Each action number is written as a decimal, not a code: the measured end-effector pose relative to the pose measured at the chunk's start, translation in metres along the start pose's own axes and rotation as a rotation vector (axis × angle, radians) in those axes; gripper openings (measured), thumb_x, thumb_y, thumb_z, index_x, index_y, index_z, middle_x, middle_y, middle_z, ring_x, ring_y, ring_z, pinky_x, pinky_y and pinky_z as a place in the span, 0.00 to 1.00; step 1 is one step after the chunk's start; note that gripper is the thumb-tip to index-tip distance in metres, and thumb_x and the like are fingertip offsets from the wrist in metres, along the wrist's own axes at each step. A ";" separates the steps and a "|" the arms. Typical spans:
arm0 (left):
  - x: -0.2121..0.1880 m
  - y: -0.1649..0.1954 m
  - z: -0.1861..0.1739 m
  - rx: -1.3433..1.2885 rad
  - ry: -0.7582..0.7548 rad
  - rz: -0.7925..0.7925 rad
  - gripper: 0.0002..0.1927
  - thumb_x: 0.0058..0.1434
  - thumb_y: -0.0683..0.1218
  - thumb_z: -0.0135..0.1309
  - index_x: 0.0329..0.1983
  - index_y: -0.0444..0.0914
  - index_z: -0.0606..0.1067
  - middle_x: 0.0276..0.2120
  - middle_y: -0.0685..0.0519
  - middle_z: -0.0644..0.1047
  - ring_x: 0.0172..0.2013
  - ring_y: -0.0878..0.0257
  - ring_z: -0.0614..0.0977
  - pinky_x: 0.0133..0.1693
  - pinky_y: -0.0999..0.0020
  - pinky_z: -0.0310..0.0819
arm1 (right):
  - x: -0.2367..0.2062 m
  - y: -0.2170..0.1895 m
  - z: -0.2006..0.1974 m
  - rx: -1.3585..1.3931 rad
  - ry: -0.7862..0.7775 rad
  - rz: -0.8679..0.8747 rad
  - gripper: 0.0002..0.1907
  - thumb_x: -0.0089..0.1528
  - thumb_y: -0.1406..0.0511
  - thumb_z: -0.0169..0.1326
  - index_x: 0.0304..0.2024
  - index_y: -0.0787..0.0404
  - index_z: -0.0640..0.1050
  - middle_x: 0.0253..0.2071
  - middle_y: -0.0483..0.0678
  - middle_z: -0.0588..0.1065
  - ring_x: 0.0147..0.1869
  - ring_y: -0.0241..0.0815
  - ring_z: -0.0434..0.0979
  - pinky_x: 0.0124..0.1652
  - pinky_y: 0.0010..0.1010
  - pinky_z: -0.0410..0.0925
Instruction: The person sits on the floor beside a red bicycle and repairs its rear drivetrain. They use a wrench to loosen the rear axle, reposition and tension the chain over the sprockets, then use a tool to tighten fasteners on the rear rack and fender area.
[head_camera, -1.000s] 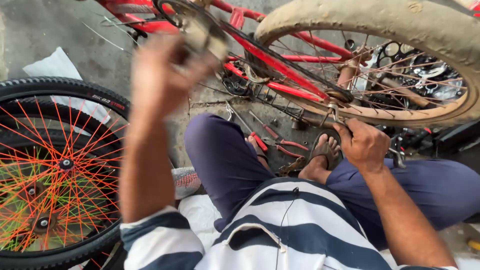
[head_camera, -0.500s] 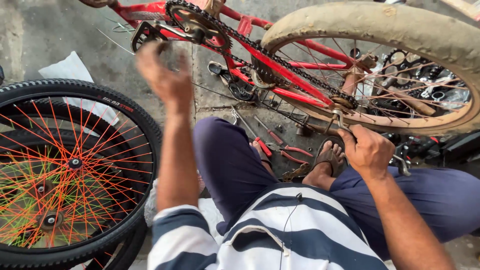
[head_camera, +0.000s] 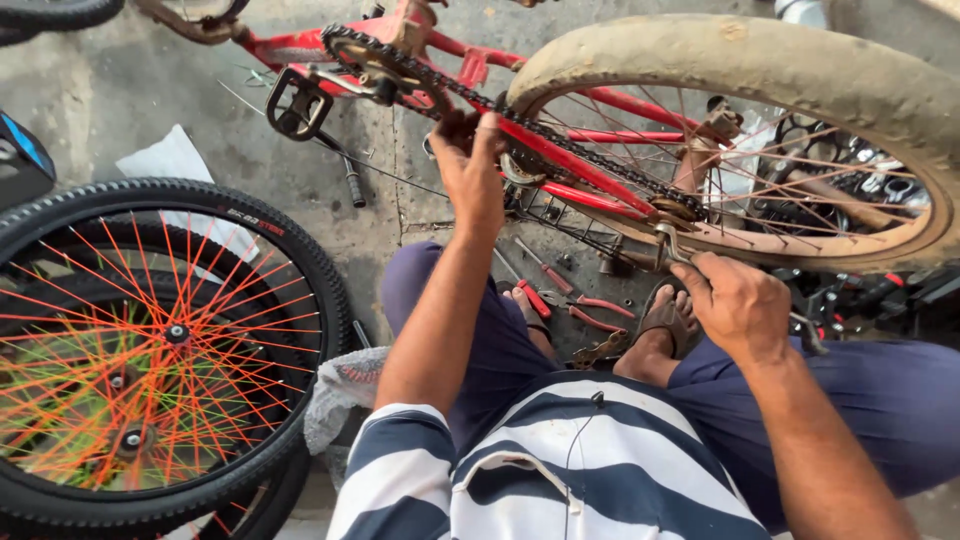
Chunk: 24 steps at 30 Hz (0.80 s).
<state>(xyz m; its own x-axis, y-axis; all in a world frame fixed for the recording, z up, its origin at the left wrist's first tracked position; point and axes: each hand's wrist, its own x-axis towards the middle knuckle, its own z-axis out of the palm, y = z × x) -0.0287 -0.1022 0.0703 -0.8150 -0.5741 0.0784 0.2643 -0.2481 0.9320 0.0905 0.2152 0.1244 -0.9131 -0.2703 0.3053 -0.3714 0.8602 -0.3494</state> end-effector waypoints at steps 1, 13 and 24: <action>0.001 -0.004 0.002 -0.121 0.042 -0.125 0.18 0.66 0.45 0.60 0.54 0.38 0.68 0.38 0.56 0.76 0.34 0.68 0.77 0.32 0.72 0.71 | 0.001 0.001 -0.003 0.017 -0.003 0.000 0.12 0.66 0.57 0.62 0.35 0.58 0.80 0.29 0.50 0.77 0.33 0.54 0.78 0.32 0.41 0.69; 0.046 0.026 0.006 0.042 -0.462 -0.535 0.29 0.69 0.66 0.43 0.59 0.42 0.76 0.33 0.59 0.79 0.20 0.72 0.68 0.18 0.77 0.54 | -0.027 0.032 0.042 0.266 0.022 0.114 0.12 0.62 0.60 0.63 0.33 0.61 0.77 0.30 0.54 0.75 0.36 0.58 0.78 0.35 0.47 0.69; 0.060 0.014 -0.001 0.139 -0.454 -0.684 0.35 0.68 0.70 0.44 0.53 0.37 0.79 0.28 0.55 0.75 0.20 0.69 0.69 0.19 0.74 0.54 | -0.052 0.055 0.116 0.779 -0.079 0.342 0.14 0.70 0.59 0.50 0.43 0.63 0.77 0.32 0.55 0.78 0.36 0.55 0.80 0.37 0.38 0.70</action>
<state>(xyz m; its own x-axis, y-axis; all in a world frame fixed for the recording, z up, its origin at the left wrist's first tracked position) -0.0732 -0.1413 0.0879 -0.9091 0.0467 -0.4140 -0.4070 -0.3118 0.8585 0.0979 0.2262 -0.0137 -0.9944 -0.1039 0.0191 -0.0560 0.3654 -0.9292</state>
